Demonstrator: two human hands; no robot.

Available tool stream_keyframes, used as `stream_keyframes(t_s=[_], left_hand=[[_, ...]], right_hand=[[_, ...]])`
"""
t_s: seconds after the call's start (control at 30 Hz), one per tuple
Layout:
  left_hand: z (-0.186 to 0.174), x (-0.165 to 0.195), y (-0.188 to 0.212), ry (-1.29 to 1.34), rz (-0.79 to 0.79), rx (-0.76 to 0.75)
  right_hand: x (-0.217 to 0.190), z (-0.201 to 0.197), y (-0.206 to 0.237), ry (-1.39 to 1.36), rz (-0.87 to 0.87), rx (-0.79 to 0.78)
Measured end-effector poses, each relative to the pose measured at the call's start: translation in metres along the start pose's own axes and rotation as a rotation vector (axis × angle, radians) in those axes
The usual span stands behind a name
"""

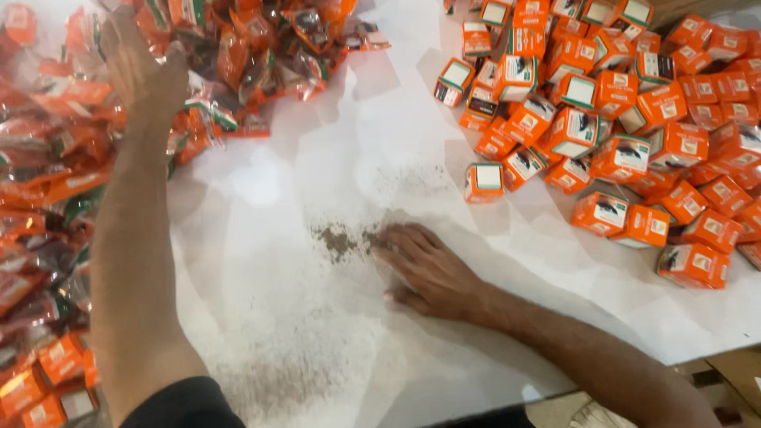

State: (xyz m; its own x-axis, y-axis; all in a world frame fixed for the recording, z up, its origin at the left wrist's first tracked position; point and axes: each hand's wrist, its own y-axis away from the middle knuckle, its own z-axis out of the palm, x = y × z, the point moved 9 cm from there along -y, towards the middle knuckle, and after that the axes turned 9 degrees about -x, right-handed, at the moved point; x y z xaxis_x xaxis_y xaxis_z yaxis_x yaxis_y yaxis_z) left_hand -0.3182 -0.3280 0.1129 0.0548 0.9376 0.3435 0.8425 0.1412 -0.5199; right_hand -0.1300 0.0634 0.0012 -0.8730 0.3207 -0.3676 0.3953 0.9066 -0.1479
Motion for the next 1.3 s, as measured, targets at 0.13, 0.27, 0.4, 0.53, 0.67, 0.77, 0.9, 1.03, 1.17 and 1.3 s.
stream_keyframes(t_s=[0.13, 0.27, 0.4, 0.53, 0.67, 0.77, 0.9, 1.03, 1.17, 1.3], left_hand=[[0.012, 0.004, -0.074, -0.026, 0.051, 0.033], [0.036, 0.018, -0.143, -0.132, 0.049, -0.025], [0.094, 0.005, -0.184, -0.144, -0.118, -0.276], [0.117, 0.01, -0.188, -0.435, 0.023, -0.052], [0.087, 0.008, -0.157, -0.211, 0.147, 0.264], [0.04, 0.034, -0.116, 0.196, 0.318, 0.298], [0.028, 0.117, -0.035, 0.171, 0.5, -0.127], [0.074, 0.139, 0.022, -0.042, 0.367, -0.924], [0.068, 0.151, -0.013, 0.098, 0.431, -0.948], [0.099, 0.132, -0.127, 0.136, 0.014, -0.654]], right_hand=[[0.002, -0.01, -0.008, -0.103, 0.011, 0.028], [0.011, -0.009, -0.008, -0.169, 0.006, 0.045], [0.017, 0.0, -0.003, -0.176, -0.024, 0.057], [0.026, 0.016, 0.0, -0.115, -0.021, 0.049], [0.029, 0.025, 0.003, -0.13, -0.033, 0.028], [0.027, 0.018, 0.004, -0.174, -0.038, 0.042], [0.022, 0.009, -0.001, -0.191, -0.03, 0.007], [0.019, 0.006, -0.004, -0.208, -0.003, -0.024], [0.021, 0.007, -0.001, -0.212, -0.04, 0.03], [0.025, 0.021, 0.008, -0.103, -0.056, 0.12]])
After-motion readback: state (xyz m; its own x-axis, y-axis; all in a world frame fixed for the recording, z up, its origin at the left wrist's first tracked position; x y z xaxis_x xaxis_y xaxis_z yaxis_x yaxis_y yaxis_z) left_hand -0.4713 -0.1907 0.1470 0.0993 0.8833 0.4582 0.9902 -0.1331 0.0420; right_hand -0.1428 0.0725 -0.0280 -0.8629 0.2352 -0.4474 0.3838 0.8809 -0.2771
